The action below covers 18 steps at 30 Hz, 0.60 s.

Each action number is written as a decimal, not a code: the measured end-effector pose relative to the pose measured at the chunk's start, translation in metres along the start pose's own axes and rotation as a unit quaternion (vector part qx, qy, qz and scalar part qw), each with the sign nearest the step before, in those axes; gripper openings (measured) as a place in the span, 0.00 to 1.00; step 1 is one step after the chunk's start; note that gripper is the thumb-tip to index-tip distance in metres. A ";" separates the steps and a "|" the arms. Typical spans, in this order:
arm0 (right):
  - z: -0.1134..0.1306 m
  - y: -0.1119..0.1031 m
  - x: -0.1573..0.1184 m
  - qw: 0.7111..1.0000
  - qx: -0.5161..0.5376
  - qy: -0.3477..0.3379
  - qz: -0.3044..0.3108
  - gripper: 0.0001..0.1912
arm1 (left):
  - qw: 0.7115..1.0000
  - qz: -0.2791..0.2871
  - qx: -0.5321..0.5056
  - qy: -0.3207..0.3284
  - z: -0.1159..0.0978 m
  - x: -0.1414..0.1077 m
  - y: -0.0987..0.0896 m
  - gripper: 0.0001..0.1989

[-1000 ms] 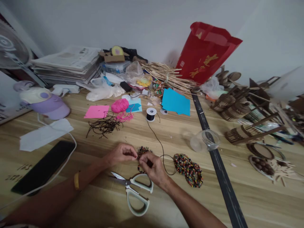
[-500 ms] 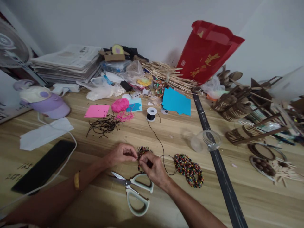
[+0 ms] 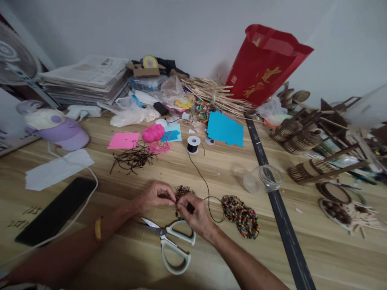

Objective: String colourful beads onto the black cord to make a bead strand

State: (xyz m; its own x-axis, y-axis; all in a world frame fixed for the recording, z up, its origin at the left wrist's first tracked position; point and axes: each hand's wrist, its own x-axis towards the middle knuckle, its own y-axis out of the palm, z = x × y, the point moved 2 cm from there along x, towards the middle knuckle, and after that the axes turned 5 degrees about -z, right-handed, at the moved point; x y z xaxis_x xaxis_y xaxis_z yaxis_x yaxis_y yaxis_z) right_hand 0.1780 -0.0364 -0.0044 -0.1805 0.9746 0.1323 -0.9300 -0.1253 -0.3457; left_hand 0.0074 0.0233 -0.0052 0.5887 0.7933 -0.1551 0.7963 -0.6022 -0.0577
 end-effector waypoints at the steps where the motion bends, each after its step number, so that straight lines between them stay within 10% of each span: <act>1: 0.000 0.000 0.000 1.000 -0.001 -0.001 0.001 0.10 | 1.000 0.000 0.000 0.001 0.000 0.000 0.000 0.11; 18: 0.001 0.000 0.000 1.000 -0.004 -0.003 -0.003 0.10 | 1.000 0.003 -0.005 0.013 0.001 0.000 0.000 0.09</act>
State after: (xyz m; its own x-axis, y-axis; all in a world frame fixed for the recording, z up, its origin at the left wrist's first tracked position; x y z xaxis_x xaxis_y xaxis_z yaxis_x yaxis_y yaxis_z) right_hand 0.1778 -0.0367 -0.0030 -0.1764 0.9744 0.1394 -0.9282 -0.1176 -0.3530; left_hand 0.0076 0.0229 -0.0064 0.5963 0.7922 -0.1301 0.7944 -0.6056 -0.0462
